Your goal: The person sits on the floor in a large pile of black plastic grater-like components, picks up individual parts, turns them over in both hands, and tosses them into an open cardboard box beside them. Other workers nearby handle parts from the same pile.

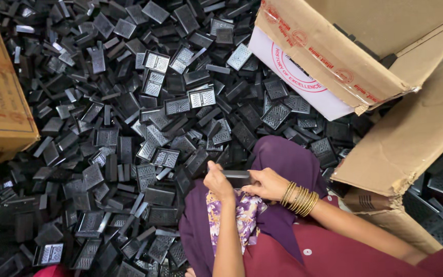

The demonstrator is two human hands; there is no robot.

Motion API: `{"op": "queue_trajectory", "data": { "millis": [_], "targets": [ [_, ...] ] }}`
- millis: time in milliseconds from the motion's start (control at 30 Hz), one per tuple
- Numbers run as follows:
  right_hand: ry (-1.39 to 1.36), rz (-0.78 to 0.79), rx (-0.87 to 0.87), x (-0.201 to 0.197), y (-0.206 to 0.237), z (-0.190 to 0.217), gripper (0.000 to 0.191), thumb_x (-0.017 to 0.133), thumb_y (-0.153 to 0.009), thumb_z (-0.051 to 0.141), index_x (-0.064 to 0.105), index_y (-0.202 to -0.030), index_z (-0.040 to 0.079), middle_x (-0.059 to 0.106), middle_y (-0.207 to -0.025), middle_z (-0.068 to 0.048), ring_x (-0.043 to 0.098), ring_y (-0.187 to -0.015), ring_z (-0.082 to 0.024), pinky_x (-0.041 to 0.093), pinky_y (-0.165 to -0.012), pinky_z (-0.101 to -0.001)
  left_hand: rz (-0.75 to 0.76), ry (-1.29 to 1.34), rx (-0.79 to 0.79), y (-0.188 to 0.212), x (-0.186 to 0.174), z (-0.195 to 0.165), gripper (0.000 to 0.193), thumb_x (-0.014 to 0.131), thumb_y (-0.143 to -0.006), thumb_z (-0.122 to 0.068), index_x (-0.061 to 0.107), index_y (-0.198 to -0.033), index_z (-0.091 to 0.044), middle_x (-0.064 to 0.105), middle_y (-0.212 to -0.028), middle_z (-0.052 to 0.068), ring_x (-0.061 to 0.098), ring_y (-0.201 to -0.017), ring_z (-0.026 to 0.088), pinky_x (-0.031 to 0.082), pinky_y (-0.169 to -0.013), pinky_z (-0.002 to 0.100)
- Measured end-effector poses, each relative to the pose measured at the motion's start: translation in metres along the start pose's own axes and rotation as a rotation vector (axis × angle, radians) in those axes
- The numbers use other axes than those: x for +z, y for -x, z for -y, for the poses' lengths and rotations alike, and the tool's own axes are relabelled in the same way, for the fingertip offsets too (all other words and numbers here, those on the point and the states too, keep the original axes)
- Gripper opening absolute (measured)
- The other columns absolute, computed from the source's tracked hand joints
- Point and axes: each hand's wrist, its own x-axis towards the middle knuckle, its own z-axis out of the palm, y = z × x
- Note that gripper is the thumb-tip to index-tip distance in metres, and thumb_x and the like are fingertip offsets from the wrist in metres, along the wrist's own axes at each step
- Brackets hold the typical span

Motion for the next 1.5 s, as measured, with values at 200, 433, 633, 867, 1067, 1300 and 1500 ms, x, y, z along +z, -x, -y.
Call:
{"op": "queue_trajectory", "data": {
  "millis": [200, 433, 633, 867, 1067, 1300, 1500],
  "targets": [
    [-0.544, 0.115, 0.071, -0.047, 0.007, -0.031, 0.039, 0.072, -0.094, 0.029, 0.066, -0.113, -0.004, 0.081, -0.095, -0.014, 0.080, -0.077, -0.020, 0.065, -0.068, -0.0320, 0.204, 0.523, 0.015, 0.000, 0.013, 0.023, 0.076, 0.015, -0.107, -0.061, 0.063, -0.092, -0.004, 0.058, -0.079, 0.003, 0.051, -0.073, 0.013, 0.040, -0.070, 0.028],
    [-1.288, 0.636, -0.571, -0.112, 0.023, -0.010, 0.059, 0.077, -0.091, 0.031, 0.060, -0.138, 0.001, 0.073, -0.112, -0.018, 0.074, -0.093, -0.025, 0.062, -0.081, -0.0369, 0.111, 0.695, -0.148, -0.018, 0.010, 0.037, 0.070, 0.019, -0.107, -0.062, 0.063, -0.099, -0.008, 0.058, -0.080, 0.000, 0.051, -0.067, 0.009, 0.040, -0.061, 0.023],
    [-0.258, 0.427, -0.110, -0.095, -0.040, 0.031, 0.048, 0.073, -0.093, 0.029, 0.065, -0.131, 0.002, 0.075, -0.120, -0.012, 0.071, -0.107, -0.018, 0.057, -0.095, -0.0339, 0.082, 0.640, -0.204, -0.021, 0.012, 0.039, 0.056, 0.030, -0.110, -0.047, 0.065, -0.095, -0.006, 0.060, -0.075, 0.001, 0.053, -0.061, 0.008, 0.041, -0.056, 0.023],
    [0.592, -0.322, -0.268, -0.137, -0.198, -0.003, 0.050, 0.067, -0.082, 0.011, 0.064, -0.131, 0.004, 0.068, -0.118, -0.018, 0.066, -0.108, -0.036, 0.054, -0.095, -0.0447, 0.070, 0.617, -0.286, -0.025, 0.004, 0.043, 0.049, 0.037, -0.110, -0.039, 0.066, -0.093, -0.004, 0.060, -0.072, 0.002, 0.052, -0.059, 0.008, 0.041, -0.053, 0.022],
    [1.305, -0.704, -0.121, -0.216, -0.334, -0.027, 0.047, 0.058, -0.098, 0.009, 0.056, -0.144, 0.004, 0.058, -0.135, -0.028, 0.057, -0.119, -0.042, 0.049, -0.098, -0.0472, 0.135, 0.617, -0.388, -0.027, 0.005, 0.058, 0.041, 0.040, -0.108, -0.033, 0.065, -0.091, -0.004, 0.060, -0.069, 0.002, 0.051, -0.054, 0.008, 0.042, -0.050, 0.022],
    [1.606, -0.455, 0.039, -0.259, -0.375, -0.038, 0.054, 0.056, -0.101, 0.022, 0.049, -0.154, 0.017, 0.063, -0.131, -0.026, 0.060, -0.118, -0.041, 0.038, -0.104, -0.0557, 0.198, 0.696, -0.460, -0.016, 0.006, 0.062, 0.034, 0.046, -0.107, -0.028, 0.065, -0.092, -0.004, 0.060, -0.069, 0.001, 0.051, -0.054, 0.006, 0.041, -0.051, 0.020],
    [1.602, -0.288, -0.006, -0.264, -0.373, -0.028, 0.077, 0.082, -0.072, 0.018, 0.050, -0.142, 0.019, 0.068, -0.121, -0.016, 0.063, -0.111, -0.037, 0.045, -0.090, -0.0494, 0.217, 0.689, -0.461, -0.017, 0.002, 0.064, 0.034, 0.046, -0.108, -0.028, 0.064, -0.092, -0.004, 0.060, -0.070, 0.001, 0.051, -0.056, 0.005, 0.041, -0.052, 0.020]
  ]
}}
